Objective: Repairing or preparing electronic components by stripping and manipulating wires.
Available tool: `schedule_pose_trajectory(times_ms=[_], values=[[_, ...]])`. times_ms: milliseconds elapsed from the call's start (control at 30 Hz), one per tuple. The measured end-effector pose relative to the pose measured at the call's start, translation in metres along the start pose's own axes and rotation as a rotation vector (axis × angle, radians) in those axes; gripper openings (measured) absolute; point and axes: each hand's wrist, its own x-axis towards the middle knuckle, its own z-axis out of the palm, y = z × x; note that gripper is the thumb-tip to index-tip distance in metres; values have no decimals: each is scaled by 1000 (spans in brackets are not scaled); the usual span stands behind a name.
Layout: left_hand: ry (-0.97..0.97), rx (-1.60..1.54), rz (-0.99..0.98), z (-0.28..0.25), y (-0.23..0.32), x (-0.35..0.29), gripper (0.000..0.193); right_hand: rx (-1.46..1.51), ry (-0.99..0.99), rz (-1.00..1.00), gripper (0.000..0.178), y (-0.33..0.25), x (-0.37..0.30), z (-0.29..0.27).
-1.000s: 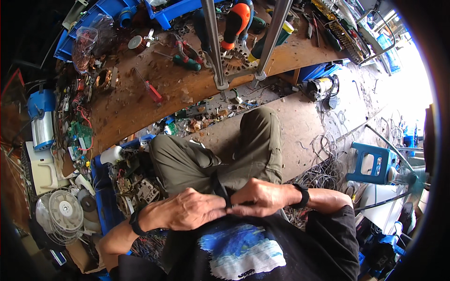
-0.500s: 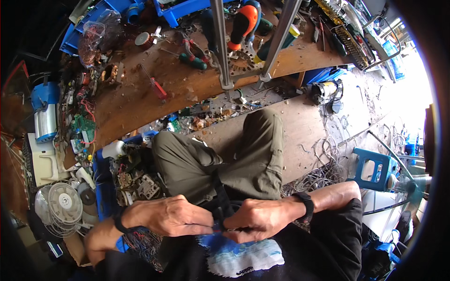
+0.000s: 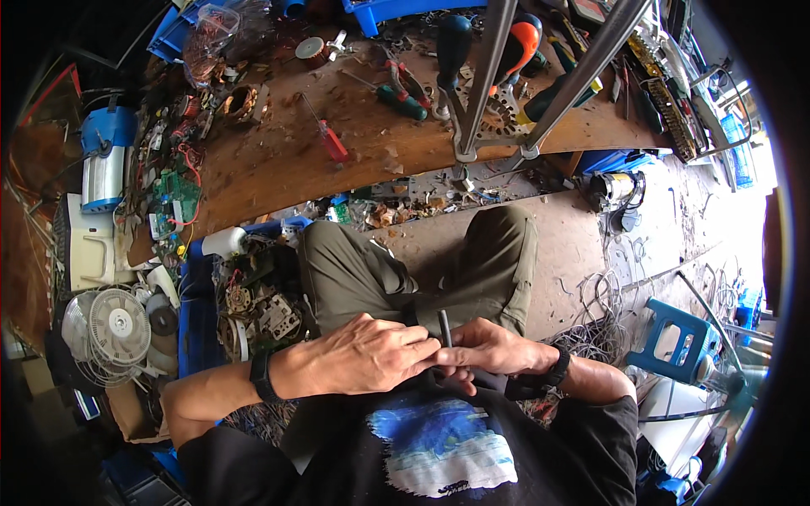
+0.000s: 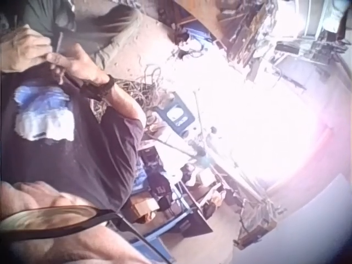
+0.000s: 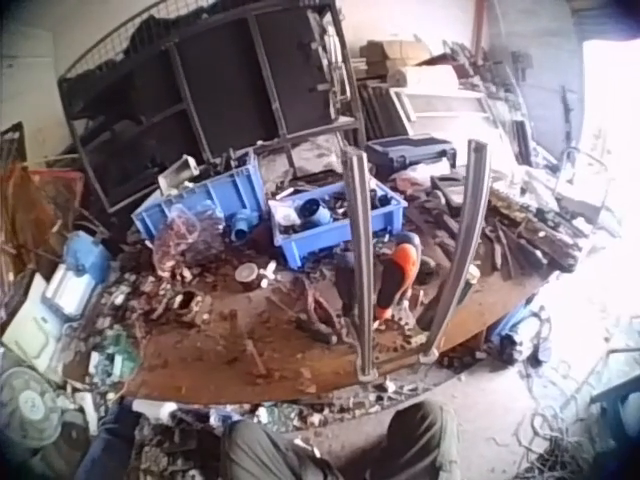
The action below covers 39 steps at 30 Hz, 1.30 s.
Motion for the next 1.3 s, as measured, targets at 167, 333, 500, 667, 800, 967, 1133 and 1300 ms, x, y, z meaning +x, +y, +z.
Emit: schedule_pose_trajectory(times_ms=[167, 333, 500, 667, 800, 967, 1133, 1300], values=[[107, 61, 79, 3, 2, -4, 15, 414, -104, 43, 42, 1, -6, 5], [151, 114, 118, 1, 6, -10, 13, 441, -32, 7, 37, -7, -12, 25], [132, 178, 262, -12, 20, -24, 15, 554, -60, 74, 35, -10, -35, 50], [233, 170, 327, -25, 34, -34, 16, 517, -202, 84, 38, -22, -39, 53], [189, 222, 346, -34, 38, -49, 12, 421, -286, 62, 54, -28, -43, 50], [180, 245, 296, -40, 44, -54, 9, 458, -380, -9, 46, -20, -46, 37], [-9, 430, -120, -89, 7, -101, 5, 616, 54, -690, 35, -23, -116, 14], [443, -584, -636, -36, -37, -121, 27, 7, 822, -576, 37, 8, -110, -57]])
